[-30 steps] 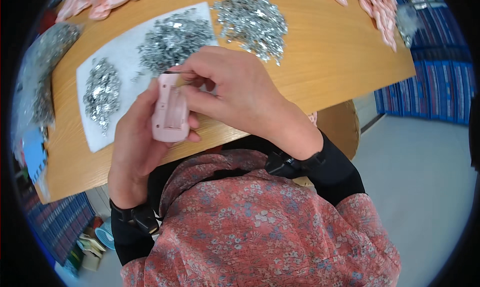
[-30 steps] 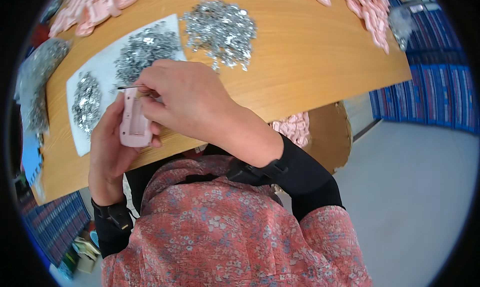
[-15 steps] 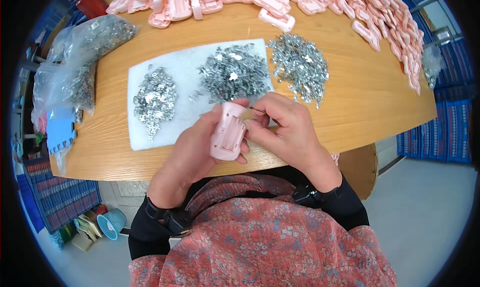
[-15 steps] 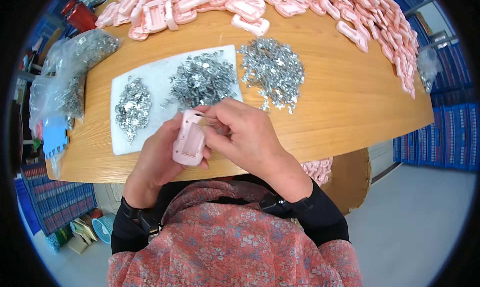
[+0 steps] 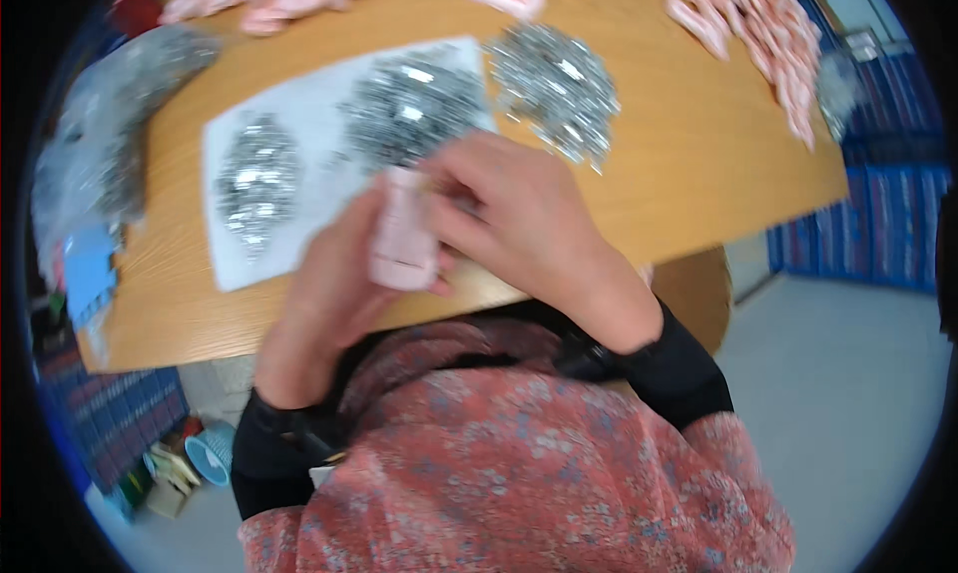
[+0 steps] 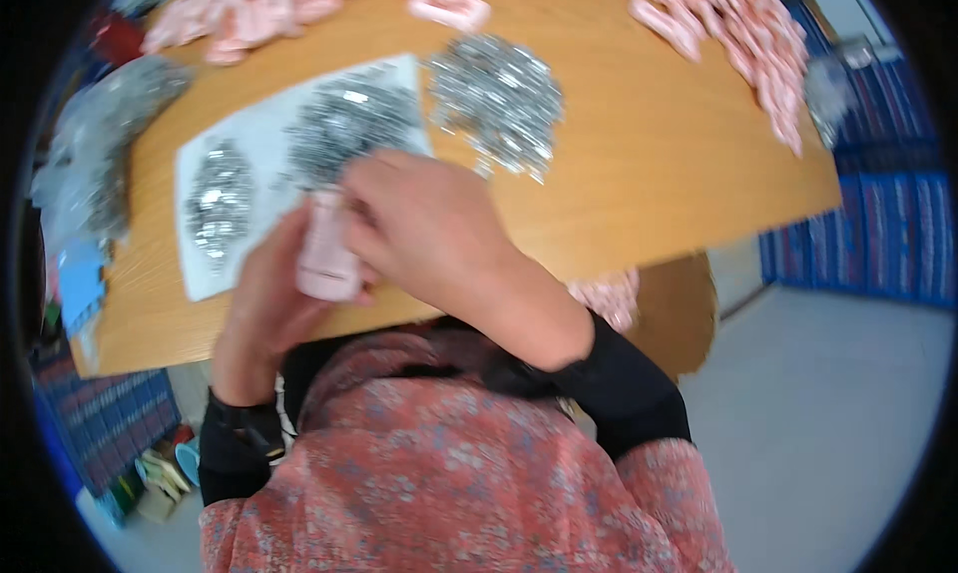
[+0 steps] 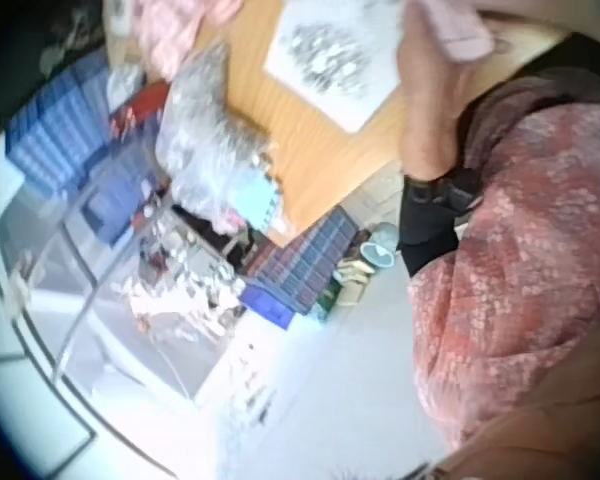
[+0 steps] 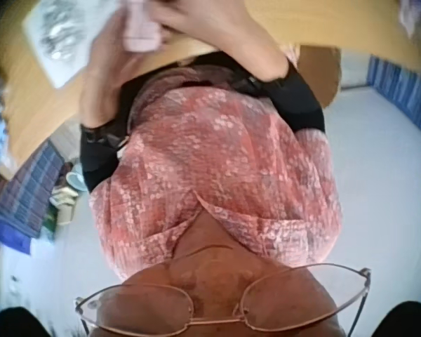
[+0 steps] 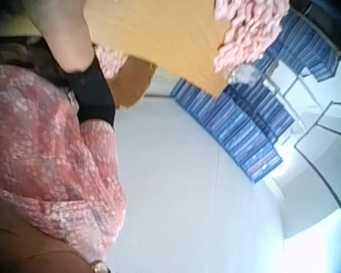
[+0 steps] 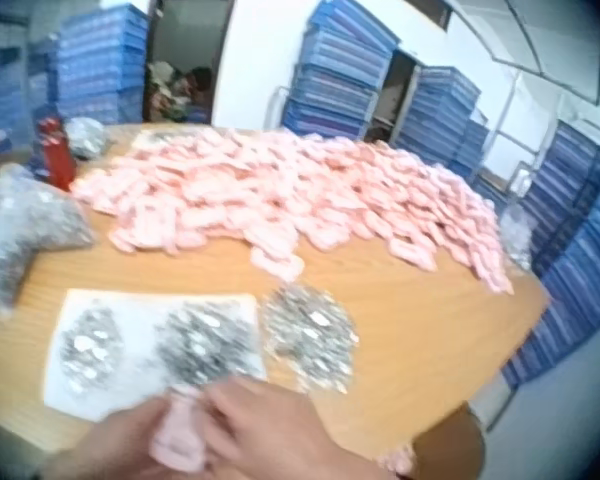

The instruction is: The person assembles pink plastic components by inserting small metal pins into them. They pick up a pink plastic piece, insert a metal pin from a pile on the table, and place the assembled unit aside. This process is repeated continuously throughout the video.

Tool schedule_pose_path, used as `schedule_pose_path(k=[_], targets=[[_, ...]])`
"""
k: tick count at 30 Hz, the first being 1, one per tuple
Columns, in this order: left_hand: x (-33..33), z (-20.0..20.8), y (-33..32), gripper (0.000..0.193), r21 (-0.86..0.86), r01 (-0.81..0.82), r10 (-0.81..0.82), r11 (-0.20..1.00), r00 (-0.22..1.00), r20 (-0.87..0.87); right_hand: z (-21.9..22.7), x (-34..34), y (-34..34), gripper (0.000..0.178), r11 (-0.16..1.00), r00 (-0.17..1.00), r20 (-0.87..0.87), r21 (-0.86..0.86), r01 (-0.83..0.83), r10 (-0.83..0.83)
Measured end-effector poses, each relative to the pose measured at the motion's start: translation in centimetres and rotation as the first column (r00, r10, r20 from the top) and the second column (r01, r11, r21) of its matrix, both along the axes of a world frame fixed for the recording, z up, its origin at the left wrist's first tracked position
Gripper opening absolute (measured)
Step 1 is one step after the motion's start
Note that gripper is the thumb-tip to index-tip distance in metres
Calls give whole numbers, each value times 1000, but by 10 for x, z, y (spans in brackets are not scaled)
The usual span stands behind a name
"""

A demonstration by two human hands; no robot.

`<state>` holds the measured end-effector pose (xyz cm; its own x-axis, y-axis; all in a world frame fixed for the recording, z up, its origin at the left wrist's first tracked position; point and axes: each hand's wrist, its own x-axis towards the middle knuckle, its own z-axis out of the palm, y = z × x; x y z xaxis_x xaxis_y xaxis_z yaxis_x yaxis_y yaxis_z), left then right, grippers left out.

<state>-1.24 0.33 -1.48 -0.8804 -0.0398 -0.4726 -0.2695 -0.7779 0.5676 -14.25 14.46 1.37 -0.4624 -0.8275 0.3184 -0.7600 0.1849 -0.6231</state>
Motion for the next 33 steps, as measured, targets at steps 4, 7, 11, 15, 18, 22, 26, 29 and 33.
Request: schedule_pose_path(k=[4, 7, 11, 15, 18, 22, 26, 29, 33], targets=[[-6, 12, 3, 48, -55, -7, 6, 998, 1000, -8, -3, -7, -4, 15, 1000, 1000, -18, -14, -3, 3], [-14, 20, 7, 47, -77, -1, 5, 997, 999, 51, 0, -18, -4, 14, 1000, 996, 91, 15, -27, 26], [-21, 29, 11, 46, -98, 18, -9, 995, 996, 94, 7, -25, 1, 14, 994, 966, 257, 98, -41, 15], [-21, 30, 12, 44, -112, 19, -9, 994, 996, 93, 3, -27, 2, 14, 996, 944, 330, 70, -50, 24], [-21, 29, 11, 43, -119, 22, -13, 993, 997, 79, 2, -26, 1, 14, 997, 932, 362, 62, -48, 22], [-15, 25, 7, 42, -98, 13, -7, 995, 998, 65, -2, -23, -1, 17, 999, 973, 228, -2, -50, 49], [-11, 12, 7, 46, -62, -45, 48, 997, 998, 32, 7, -18, 0, 18, 997, 991, 136, 71, -16, 6], [-9, 13, 6, 49, -8, -12, 12, 1000, 1000, 5, 18, -9, 1, 17, 998, 981, 196, 66, -14, 1], [-5, 7, 5, 50, -8, 1, -1, 1000, 1000, -18, 17, -3, 0, 14, 998, 979, 202, 65, -21, 7]])
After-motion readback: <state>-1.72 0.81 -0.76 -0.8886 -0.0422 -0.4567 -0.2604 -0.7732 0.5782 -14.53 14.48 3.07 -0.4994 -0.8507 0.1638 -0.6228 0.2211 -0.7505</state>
